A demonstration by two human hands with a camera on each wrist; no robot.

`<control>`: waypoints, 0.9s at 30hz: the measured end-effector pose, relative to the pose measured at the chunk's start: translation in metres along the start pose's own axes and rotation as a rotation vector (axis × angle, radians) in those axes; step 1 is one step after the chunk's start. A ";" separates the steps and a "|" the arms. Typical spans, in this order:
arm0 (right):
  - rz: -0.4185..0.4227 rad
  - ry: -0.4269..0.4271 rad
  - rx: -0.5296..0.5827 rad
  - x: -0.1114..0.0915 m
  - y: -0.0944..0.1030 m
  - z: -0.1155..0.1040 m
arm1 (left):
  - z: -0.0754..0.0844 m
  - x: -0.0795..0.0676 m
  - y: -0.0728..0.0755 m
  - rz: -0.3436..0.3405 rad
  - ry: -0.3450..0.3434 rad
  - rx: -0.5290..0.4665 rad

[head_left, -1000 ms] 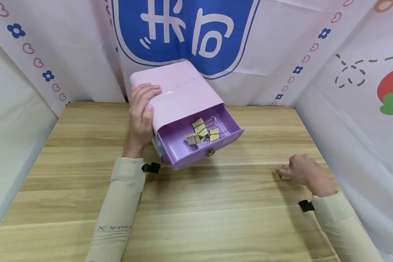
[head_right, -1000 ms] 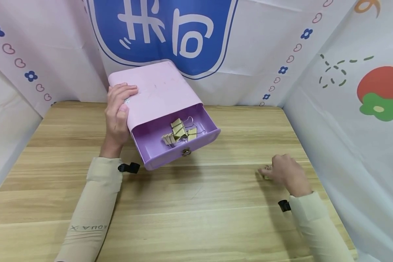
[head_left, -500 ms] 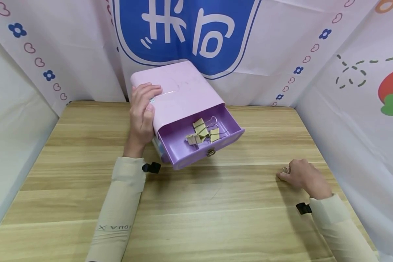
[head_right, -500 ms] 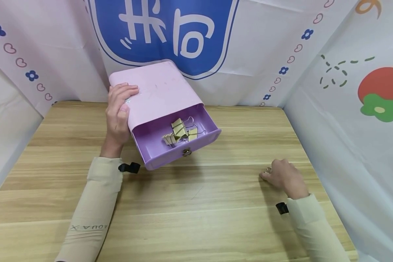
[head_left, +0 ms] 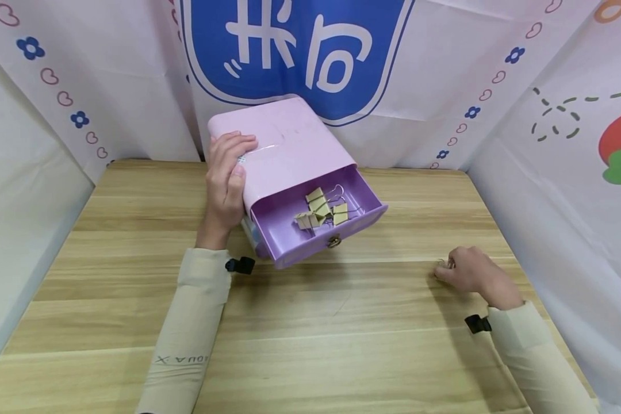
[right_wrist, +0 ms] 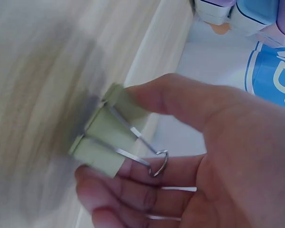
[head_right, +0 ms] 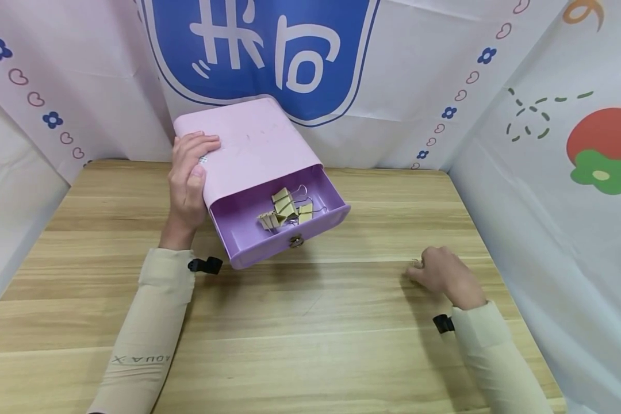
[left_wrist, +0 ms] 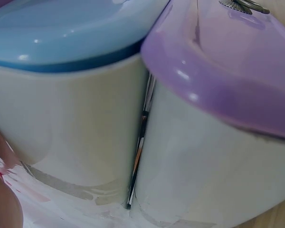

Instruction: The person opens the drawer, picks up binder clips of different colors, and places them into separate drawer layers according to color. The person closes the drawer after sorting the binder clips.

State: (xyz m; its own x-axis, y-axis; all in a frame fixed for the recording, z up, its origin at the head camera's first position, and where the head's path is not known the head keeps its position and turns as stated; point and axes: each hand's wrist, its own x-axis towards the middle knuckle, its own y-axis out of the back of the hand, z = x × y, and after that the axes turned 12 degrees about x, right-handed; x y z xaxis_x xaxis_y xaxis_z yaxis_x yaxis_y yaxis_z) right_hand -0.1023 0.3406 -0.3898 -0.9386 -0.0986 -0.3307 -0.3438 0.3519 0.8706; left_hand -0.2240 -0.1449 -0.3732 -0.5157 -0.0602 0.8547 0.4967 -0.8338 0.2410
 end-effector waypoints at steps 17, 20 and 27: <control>0.127 0.141 0.026 0.011 0.025 -0.031 | 0.000 0.000 0.000 -0.008 0.003 -0.002; 0.151 0.166 0.027 0.012 0.034 -0.040 | 0.000 0.000 -0.001 -0.005 0.001 -0.004; 0.250 0.232 0.002 0.013 0.057 -0.065 | 0.000 0.000 0.000 -0.003 0.002 -0.002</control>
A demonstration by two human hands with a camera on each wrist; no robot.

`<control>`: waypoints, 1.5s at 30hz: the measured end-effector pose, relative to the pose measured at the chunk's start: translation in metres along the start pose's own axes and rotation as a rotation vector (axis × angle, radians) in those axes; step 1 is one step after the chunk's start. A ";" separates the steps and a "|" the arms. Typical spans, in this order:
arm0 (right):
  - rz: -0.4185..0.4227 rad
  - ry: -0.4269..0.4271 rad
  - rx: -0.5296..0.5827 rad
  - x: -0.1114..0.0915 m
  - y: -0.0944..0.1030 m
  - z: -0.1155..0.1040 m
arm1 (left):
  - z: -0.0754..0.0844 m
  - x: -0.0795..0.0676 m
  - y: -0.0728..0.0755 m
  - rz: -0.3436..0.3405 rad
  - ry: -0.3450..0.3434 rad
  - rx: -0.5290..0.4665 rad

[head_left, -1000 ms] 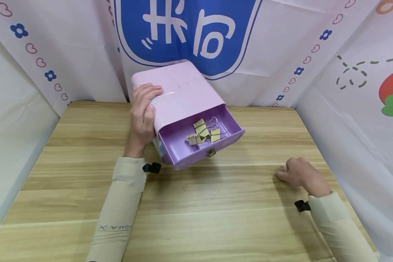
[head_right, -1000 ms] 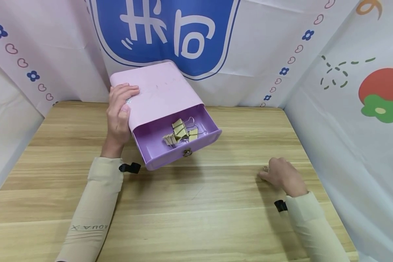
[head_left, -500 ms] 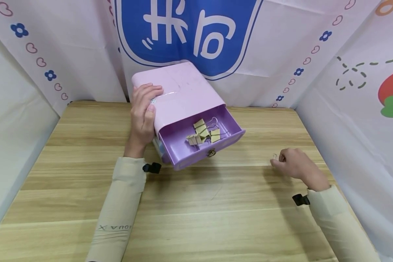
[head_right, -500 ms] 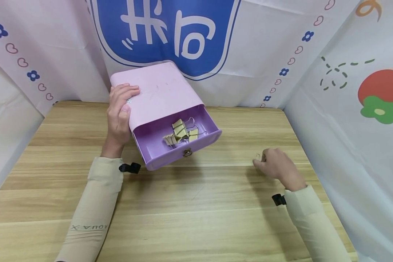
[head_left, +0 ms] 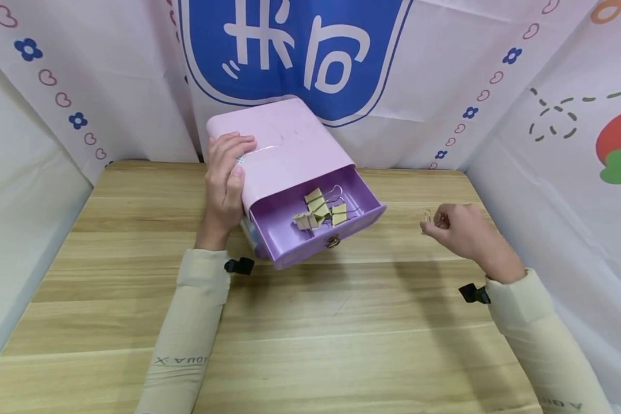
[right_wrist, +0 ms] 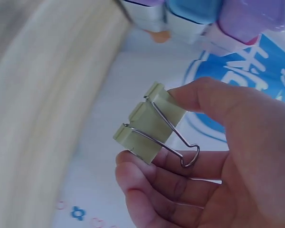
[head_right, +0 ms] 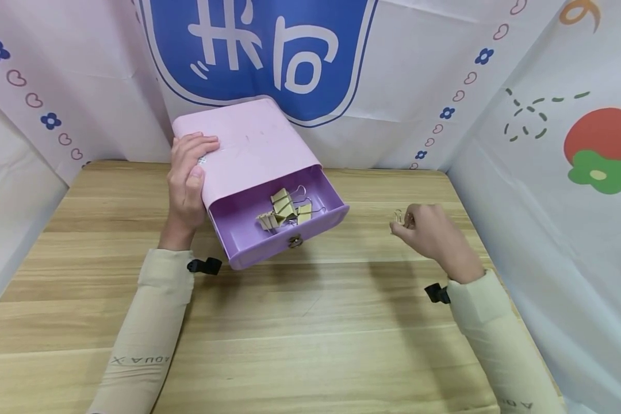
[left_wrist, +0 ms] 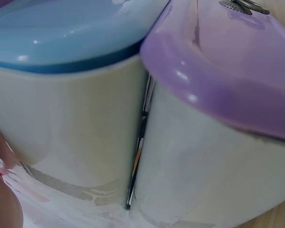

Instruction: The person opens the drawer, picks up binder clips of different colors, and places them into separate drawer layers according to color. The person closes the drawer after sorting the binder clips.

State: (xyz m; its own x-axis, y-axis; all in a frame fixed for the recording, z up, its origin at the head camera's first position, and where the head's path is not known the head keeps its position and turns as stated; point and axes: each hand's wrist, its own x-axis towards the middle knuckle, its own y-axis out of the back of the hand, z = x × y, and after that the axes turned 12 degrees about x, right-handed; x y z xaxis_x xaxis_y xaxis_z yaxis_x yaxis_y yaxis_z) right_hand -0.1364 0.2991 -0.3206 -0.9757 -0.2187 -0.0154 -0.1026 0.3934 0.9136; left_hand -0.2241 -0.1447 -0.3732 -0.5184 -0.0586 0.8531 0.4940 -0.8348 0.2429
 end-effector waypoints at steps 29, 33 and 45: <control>0.160 0.230 -0.046 0.028 0.052 -0.096 | 0.001 -0.001 -0.002 0.011 -0.003 -0.010; 0.148 0.242 -0.046 0.030 0.055 -0.108 | 0.001 0.000 -0.001 0.001 -0.004 -0.007; 0.074 0.304 -0.075 0.029 0.043 -0.157 | 0.000 0.000 -0.001 0.003 0.001 -0.011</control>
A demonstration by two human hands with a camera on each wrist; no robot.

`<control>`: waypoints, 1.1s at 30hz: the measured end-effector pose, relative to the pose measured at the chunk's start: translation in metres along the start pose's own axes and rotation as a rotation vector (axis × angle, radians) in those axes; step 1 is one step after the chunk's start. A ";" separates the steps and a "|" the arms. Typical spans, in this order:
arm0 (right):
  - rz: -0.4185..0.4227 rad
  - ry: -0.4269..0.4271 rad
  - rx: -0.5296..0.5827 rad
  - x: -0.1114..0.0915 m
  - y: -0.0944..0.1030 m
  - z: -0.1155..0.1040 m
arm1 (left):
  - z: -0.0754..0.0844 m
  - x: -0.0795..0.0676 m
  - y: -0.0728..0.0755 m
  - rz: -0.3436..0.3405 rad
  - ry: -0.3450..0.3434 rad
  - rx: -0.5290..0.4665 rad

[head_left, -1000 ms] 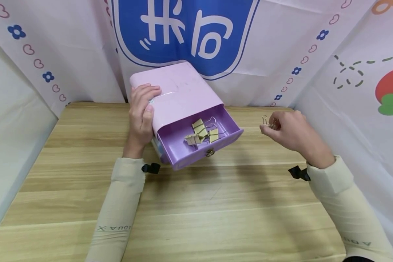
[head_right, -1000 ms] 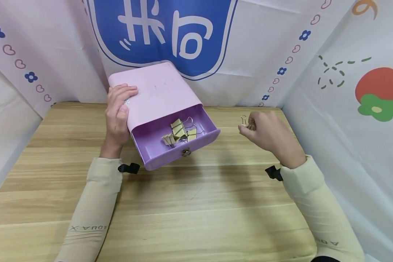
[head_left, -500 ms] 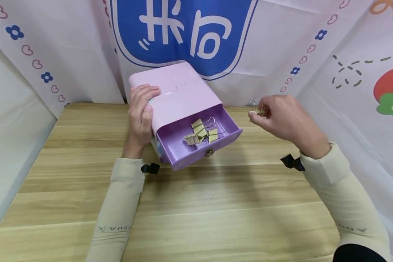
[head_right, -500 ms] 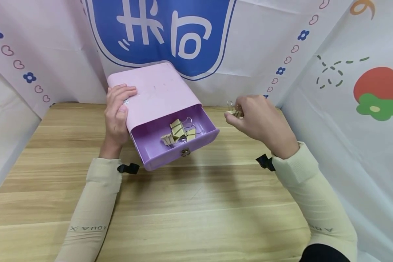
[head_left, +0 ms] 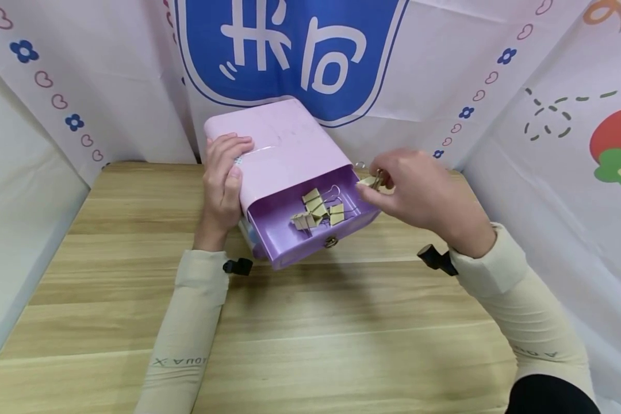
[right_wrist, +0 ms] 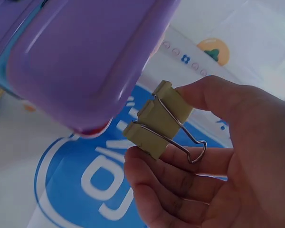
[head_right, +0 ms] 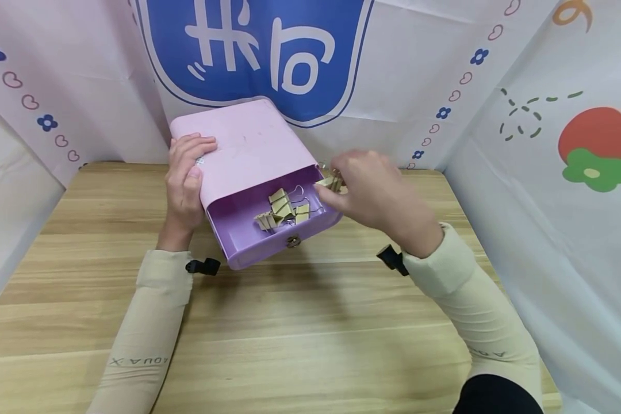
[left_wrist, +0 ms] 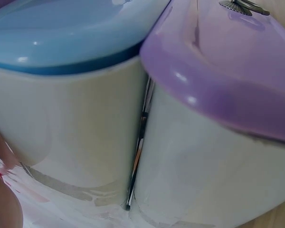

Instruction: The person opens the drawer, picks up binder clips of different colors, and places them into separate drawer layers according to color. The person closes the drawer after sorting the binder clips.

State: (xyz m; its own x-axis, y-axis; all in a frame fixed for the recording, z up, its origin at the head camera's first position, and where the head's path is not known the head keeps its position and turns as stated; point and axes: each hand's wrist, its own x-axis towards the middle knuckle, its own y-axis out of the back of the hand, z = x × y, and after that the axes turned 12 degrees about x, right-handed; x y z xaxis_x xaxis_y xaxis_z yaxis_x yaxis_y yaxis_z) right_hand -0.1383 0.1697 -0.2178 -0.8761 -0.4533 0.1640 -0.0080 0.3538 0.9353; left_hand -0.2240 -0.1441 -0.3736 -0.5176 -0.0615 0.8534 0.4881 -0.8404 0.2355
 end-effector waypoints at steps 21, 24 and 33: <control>-0.163 0.279 0.021 0.024 -0.028 -0.081 | 0.000 0.000 0.001 -0.006 0.008 0.007; -0.218 0.304 -0.010 0.032 -0.033 -0.089 | -0.001 0.000 0.002 -0.005 0.007 0.009; -0.346 0.272 -0.022 0.047 -0.049 -0.097 | -0.001 0.000 0.002 -0.014 0.007 0.010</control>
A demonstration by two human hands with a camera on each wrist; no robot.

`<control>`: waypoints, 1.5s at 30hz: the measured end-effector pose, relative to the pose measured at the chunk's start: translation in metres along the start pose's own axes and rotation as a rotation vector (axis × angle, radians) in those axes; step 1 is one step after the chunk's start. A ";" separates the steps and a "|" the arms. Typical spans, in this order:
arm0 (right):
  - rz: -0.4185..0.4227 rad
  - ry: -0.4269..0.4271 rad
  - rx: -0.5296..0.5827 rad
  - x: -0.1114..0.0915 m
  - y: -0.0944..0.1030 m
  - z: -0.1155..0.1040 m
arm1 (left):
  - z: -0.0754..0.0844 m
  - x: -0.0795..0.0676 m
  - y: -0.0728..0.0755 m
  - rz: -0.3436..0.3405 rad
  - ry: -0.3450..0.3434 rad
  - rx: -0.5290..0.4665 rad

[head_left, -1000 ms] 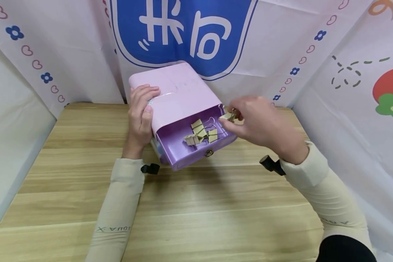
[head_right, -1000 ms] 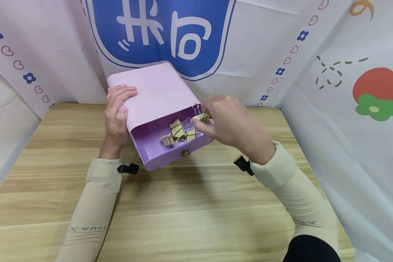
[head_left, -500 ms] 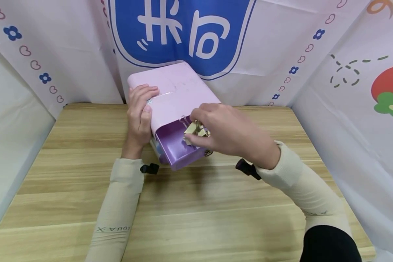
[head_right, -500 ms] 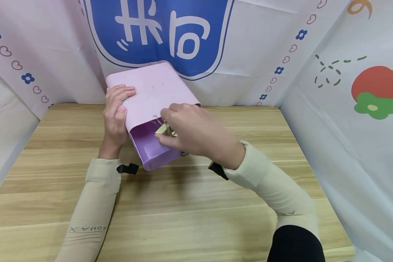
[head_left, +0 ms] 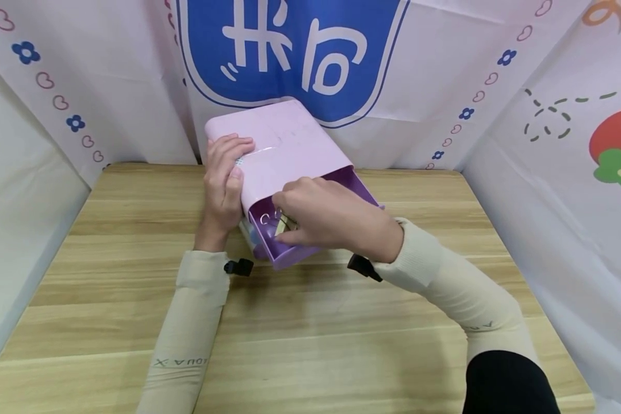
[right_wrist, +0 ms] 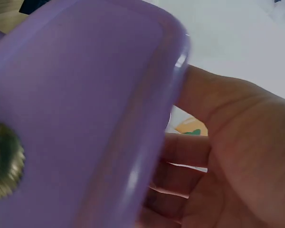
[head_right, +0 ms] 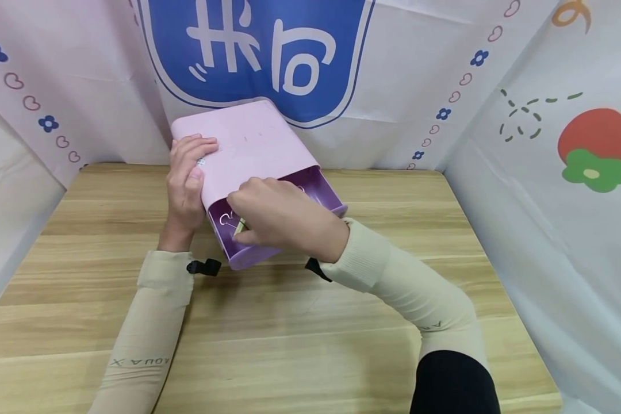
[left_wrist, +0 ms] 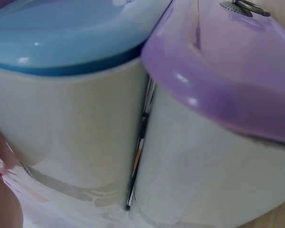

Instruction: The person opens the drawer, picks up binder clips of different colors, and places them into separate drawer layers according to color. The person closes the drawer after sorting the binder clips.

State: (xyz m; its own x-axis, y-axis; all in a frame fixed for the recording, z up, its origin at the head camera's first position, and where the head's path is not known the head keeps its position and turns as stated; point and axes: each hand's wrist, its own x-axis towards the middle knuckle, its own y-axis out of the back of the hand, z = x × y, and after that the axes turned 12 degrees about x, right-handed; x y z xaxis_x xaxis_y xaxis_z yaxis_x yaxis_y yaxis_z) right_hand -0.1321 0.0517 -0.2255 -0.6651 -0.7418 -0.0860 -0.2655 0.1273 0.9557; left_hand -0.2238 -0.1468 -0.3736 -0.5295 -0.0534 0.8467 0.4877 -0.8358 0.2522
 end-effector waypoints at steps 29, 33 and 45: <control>0.469 0.104 0.083 -0.069 0.033 0.006 | 0.004 -0.002 -0.005 0.015 -0.017 -0.006; 0.547 0.137 0.067 -0.085 0.028 0.008 | 0.003 0.000 -0.004 0.025 -0.015 -0.006; 0.561 0.017 0.093 -0.113 0.000 0.021 | 0.002 0.000 -0.002 0.024 -0.007 -0.003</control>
State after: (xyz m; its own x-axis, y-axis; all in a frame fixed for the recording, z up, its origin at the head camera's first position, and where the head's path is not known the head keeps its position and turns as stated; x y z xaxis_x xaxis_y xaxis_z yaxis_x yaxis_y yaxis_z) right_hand -0.0719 0.1493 -0.2216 -0.7106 -0.5544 0.4333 0.0645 0.5618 0.8247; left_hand -0.2237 -0.1443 -0.3729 -0.5125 -0.0697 0.8558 0.4983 -0.8358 0.2304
